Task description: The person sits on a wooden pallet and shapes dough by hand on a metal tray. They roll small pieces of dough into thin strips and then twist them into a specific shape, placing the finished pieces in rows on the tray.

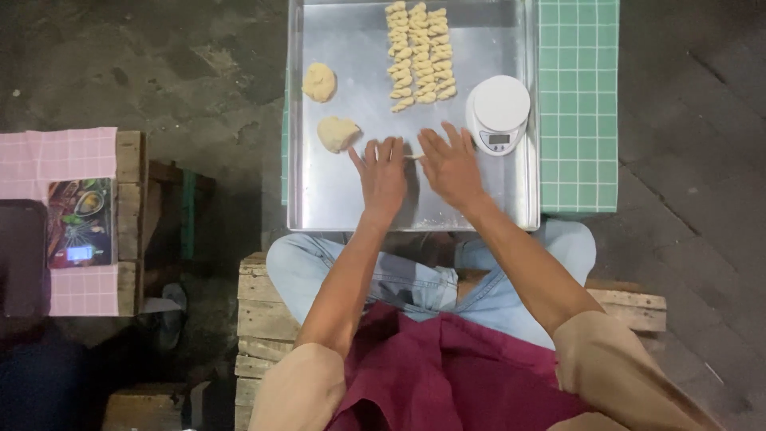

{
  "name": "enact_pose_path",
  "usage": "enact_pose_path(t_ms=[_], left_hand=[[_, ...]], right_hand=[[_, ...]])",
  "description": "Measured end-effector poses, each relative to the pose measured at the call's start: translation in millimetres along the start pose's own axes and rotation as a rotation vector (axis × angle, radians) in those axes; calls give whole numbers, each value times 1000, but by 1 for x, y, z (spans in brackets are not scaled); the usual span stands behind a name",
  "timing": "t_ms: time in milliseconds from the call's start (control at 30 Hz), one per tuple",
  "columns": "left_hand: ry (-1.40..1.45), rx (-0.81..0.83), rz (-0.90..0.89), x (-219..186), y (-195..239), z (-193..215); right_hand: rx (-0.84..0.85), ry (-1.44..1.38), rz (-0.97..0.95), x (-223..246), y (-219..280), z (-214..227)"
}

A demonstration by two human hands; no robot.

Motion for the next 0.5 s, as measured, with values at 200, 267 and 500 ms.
enact_pose_path(t_ms=[200, 267, 500], left_hand=[[89, 158, -57, -25, 13, -23], [4, 226, -119, -16, 23, -39], [-34, 628, -60, -29, 31, 18]], right_hand=[[168, -54, -84, 18, 7, 17], [101, -51, -28, 15, 20, 14], [100, 93, -84, 8, 56, 40]])
Point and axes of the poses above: each hand's wrist, its own y-axis away from the middle knuckle, its own z-axis out of the back of the hand, x = y × z, the point moved 5 cm from there along -y, towards the middle knuckle, and after that the axes turned 13 degrees about -z, right-handed, at the moved point
